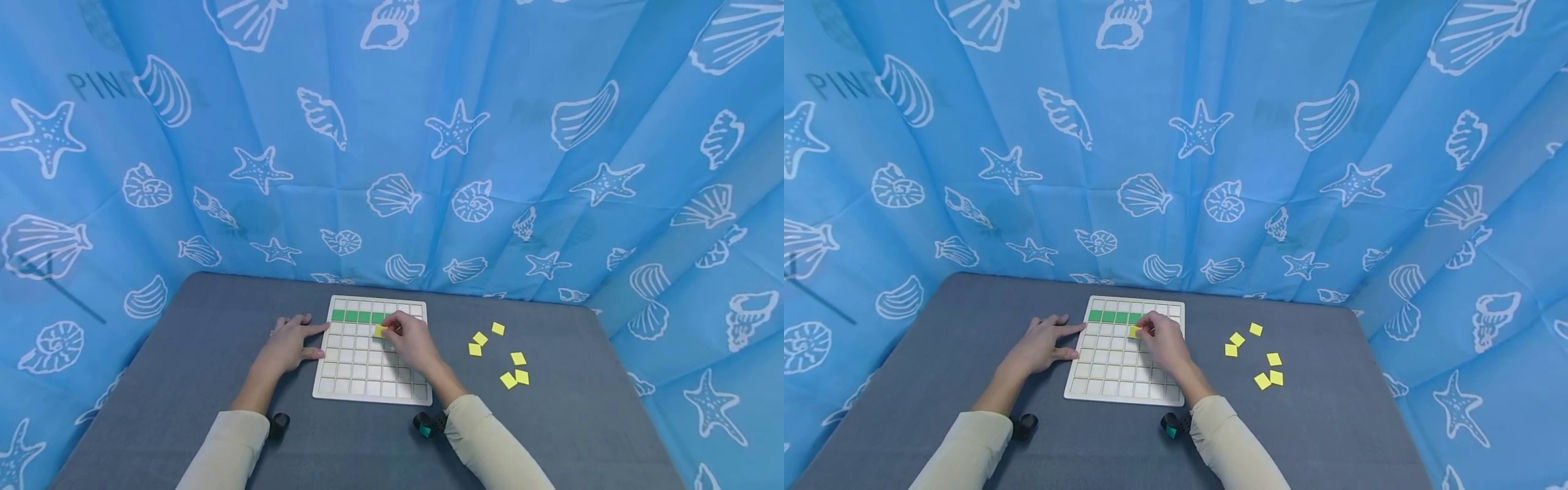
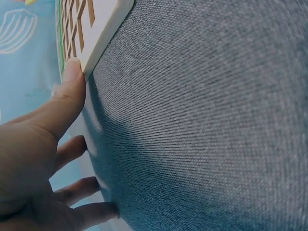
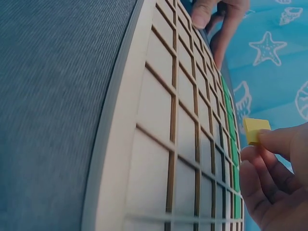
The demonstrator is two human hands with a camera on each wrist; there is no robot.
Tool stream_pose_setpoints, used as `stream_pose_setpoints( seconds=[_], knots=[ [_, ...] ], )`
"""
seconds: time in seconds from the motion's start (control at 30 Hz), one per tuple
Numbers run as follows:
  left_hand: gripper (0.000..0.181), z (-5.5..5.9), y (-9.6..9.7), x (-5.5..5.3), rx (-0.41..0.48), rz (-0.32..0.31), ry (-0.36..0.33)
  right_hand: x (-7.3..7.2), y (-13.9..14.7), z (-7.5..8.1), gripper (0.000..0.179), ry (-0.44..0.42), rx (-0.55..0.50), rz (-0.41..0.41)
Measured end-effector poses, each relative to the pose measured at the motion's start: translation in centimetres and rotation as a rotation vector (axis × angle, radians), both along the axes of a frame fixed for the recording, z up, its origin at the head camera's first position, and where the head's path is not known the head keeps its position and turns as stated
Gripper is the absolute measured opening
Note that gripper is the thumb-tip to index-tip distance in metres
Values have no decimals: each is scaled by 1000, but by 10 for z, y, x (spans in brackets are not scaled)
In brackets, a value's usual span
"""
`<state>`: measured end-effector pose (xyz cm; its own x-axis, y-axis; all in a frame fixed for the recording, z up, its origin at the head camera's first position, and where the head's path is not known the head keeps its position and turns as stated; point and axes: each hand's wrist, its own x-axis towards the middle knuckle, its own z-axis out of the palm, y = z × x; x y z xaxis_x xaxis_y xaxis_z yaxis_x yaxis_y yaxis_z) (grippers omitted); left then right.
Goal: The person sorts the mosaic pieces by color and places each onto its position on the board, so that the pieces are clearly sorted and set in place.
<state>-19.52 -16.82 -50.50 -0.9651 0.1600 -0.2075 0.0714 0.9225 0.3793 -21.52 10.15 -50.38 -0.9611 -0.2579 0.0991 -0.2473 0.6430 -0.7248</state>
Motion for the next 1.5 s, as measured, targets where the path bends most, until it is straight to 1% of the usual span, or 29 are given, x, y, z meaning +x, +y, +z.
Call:
stream_pose_setpoints(
  seconds=[0.17, 0.3, 0.47, 0.7, 1.0, 1.2, 1.33, 1.4, 1.5],
  knots=[
    [68, -1, 0, 0, -8, 9, -4, -3, -13, -1, 7, -27, 7, 24],
    [68, -2, -1, -1, -10, 3, 1, -5, -23, -2, 8, -53, -3, 24],
    [68, -2, -1, -2, -14, -3, 3, -8, -36, -3, 9, -53, 3, 36],
    [67, -1, -1, -3, -15, -13, 27, -13, -53, -2, 8, -68, 21, 41],
    [68, -3, -2, -3, -3, -10, 15, -17, -73, -1, 6, -51, 101, 17],
    [67, 0, -2, -3, -1, 0, 18, -21, -82, -1, 5, -36, 118, 19],
    [67, 0, -2, -2, -2, 0, 19, -23, -87, -3, 4, -47, 106, 20],
    [67, -1, -2, -2, -5, -9, 23, -23, -89, -4, 4, -43, 118, 18],
    [67, -1, -2, -2, 6, -6, 25, -24, -92, -6, 3, -18, 159, 20]
  ],
)
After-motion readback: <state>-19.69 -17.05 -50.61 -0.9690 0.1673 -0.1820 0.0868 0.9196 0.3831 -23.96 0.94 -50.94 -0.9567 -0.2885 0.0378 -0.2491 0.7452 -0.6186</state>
